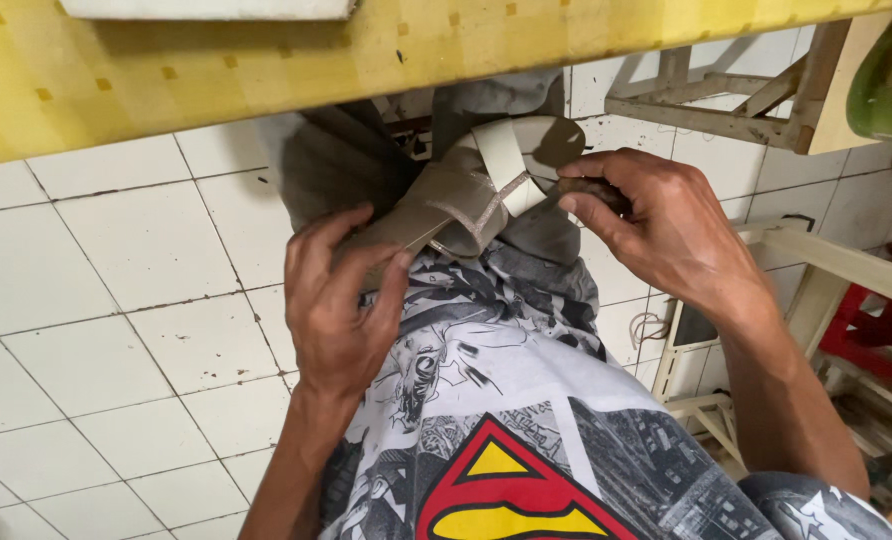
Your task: The person is seated and repairing a beige sandal. They use a small metal tool to manipulate the strap and the sole of the sandal, working on the attachment points.
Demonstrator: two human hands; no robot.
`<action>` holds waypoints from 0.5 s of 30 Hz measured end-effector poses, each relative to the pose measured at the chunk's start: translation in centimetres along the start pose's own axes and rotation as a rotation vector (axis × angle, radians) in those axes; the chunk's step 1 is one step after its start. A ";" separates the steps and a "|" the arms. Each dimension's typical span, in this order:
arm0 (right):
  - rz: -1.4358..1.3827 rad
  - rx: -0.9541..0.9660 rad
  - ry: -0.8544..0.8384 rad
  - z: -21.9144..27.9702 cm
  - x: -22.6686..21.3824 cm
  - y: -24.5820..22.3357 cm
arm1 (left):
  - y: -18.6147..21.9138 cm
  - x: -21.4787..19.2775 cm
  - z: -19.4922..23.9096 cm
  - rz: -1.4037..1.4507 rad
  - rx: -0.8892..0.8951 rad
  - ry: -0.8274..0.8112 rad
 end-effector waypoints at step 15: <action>0.038 0.034 -0.007 -0.2 0.1 -1.0 | -0.3 6.1 2.4 1.745 -0.941 0.112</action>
Point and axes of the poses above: each hand's wrist, its own z-axis away from the middle knuckle, its own x-axis out of the palm, y = z × x, the point moved 1 cm from there along -z, towards the middle knuckle, and after that the axes turned 4 degrees about -z, right-handed, at the moved point
